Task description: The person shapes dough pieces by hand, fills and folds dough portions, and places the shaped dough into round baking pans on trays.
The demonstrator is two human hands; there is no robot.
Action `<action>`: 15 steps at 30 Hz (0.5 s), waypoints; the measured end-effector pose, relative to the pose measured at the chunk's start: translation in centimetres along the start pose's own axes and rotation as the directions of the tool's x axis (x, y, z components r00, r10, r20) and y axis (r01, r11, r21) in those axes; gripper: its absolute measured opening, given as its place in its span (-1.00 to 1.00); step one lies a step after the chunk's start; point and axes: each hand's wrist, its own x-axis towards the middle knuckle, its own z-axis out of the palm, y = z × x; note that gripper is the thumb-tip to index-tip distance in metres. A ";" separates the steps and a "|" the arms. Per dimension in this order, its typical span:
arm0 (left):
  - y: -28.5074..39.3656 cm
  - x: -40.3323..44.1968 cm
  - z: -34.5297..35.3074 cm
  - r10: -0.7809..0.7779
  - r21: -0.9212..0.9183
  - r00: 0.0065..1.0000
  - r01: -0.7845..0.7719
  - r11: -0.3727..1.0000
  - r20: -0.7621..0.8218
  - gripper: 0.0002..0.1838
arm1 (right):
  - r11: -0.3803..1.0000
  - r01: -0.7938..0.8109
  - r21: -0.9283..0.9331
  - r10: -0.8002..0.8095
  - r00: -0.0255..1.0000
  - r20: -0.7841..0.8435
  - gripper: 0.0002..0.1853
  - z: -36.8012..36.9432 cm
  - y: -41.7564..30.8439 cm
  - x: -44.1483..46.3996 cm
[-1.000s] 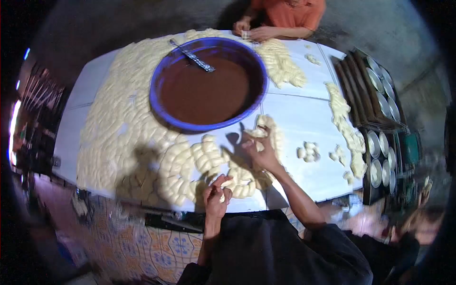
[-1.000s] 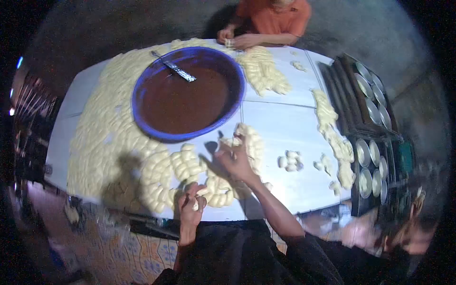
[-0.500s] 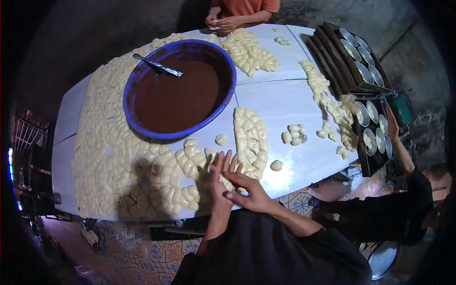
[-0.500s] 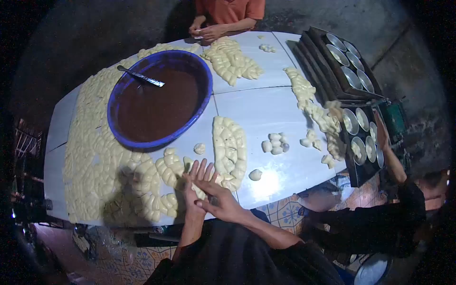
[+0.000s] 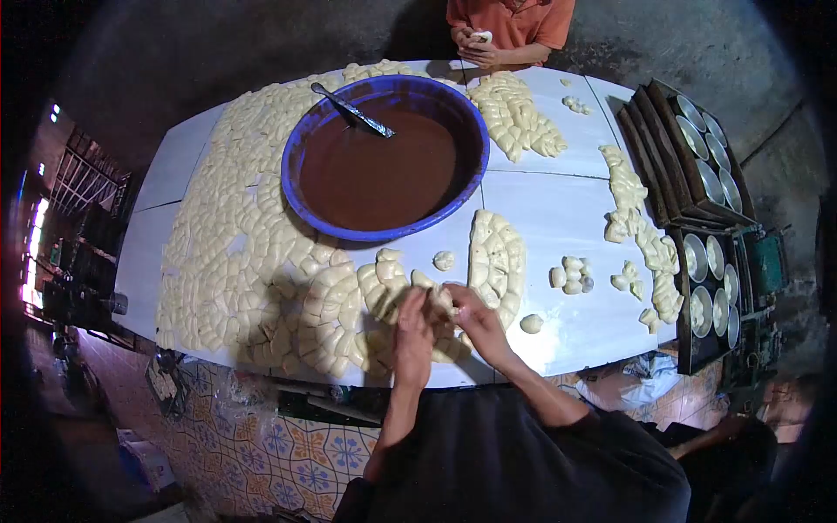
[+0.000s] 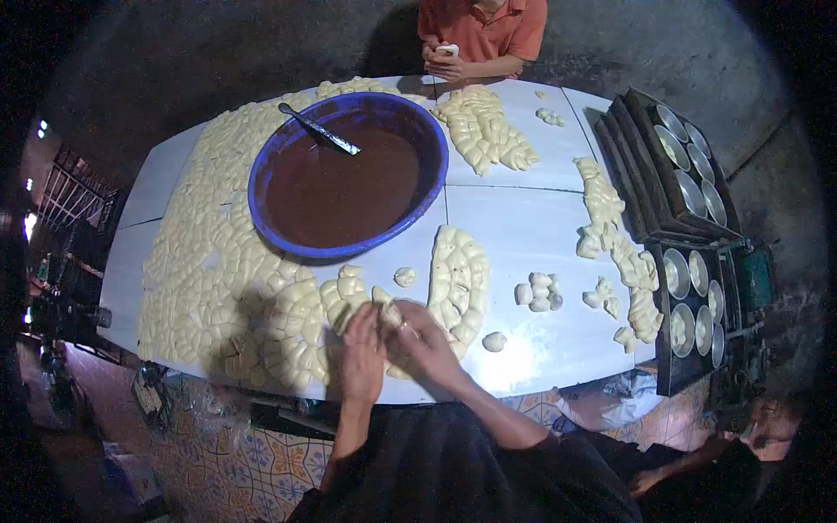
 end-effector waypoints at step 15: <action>-2.3 -0.6 2.5 -0.054 -0.039 0.998 0.054 0.998 -0.022 -0.18 | 0.899 0.184 -0.396 -0.186 0.982 0.034 -0.63 -2.9 -2.5 -1.0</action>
